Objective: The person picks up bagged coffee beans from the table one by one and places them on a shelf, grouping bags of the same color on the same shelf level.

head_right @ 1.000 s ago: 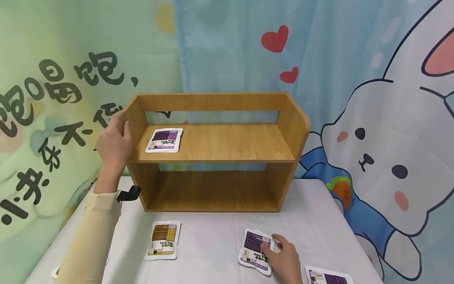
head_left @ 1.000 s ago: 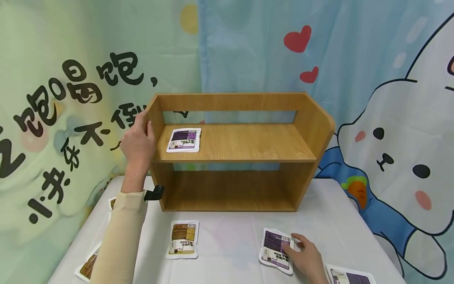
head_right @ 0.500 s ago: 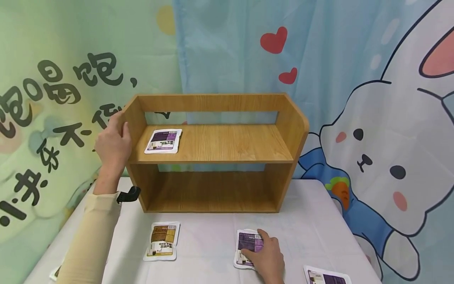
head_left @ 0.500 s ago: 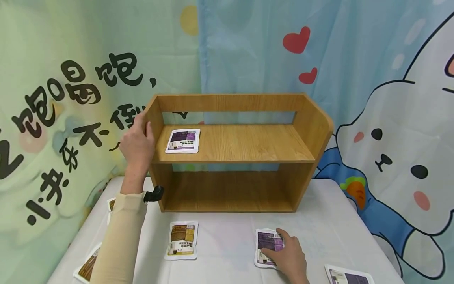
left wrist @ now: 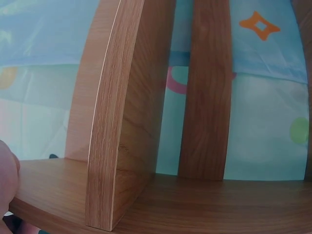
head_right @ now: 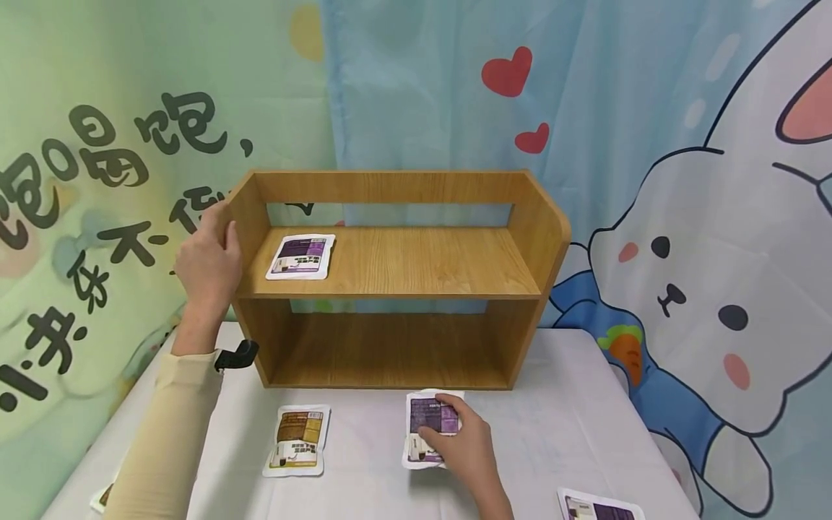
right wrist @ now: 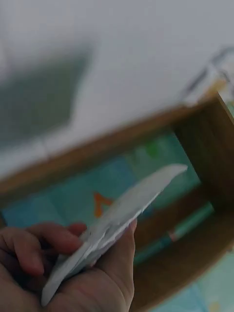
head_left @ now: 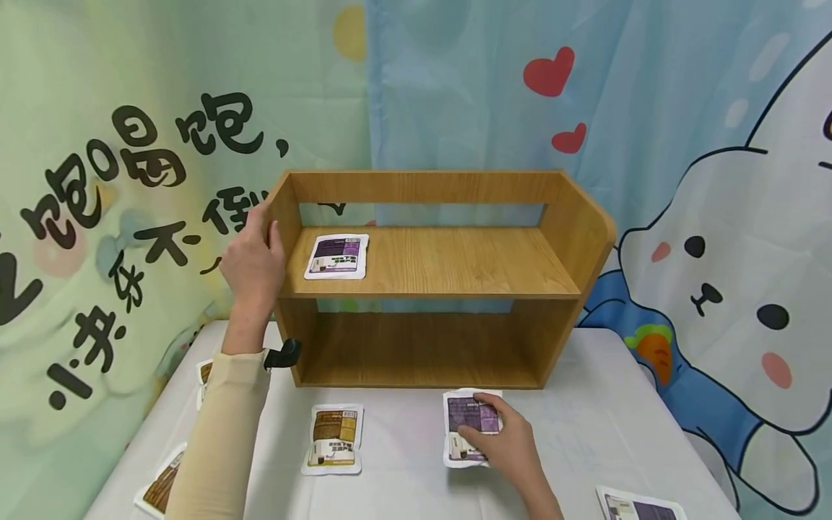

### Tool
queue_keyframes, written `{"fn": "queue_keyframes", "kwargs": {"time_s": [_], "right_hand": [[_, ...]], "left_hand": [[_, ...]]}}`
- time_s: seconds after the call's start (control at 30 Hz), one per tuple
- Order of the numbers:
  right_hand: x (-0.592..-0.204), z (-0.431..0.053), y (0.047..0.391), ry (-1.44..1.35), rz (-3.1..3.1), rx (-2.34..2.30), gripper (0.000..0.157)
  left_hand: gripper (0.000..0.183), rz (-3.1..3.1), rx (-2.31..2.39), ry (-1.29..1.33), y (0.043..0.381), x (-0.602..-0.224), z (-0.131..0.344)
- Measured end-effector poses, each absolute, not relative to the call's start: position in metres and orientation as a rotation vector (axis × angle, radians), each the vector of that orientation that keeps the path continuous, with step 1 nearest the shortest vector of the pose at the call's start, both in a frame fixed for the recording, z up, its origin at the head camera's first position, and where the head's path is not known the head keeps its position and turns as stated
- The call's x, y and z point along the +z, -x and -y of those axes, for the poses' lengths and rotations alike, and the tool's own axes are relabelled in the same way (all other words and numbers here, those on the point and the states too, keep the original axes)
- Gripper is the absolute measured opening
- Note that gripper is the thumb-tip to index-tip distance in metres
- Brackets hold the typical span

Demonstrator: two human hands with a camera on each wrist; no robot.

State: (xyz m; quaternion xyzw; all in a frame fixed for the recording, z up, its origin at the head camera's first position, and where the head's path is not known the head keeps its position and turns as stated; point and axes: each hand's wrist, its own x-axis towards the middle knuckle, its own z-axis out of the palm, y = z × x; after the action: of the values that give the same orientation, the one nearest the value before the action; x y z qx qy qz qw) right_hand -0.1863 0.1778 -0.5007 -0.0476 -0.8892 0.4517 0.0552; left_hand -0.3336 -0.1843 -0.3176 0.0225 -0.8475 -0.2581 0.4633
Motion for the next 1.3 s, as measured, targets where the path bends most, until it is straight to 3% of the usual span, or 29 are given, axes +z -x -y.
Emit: {"fn": "queue_keyframes", "kwargs": {"time_s": [0.67,1.03,1.3], "right_hand": [[-0.354,-0.156,0.218,-0.150,2.662,1.372,0.061],[-0.297,-0.135,0.266,-0.165,2.667,1.291,0.065],[-0.271,-0.131,0.307,-0.155,2.670,1.220,0.060]], "left_hand": [[0.033,2.083,-0.629,-0.057,0.335,-0.315,0.182],[0.032,2.057,-0.611,-0.025,0.334,-0.317,0.180],[0.032,2.058,-0.626,-0.054,0.335,-0.316,0.178]]}}
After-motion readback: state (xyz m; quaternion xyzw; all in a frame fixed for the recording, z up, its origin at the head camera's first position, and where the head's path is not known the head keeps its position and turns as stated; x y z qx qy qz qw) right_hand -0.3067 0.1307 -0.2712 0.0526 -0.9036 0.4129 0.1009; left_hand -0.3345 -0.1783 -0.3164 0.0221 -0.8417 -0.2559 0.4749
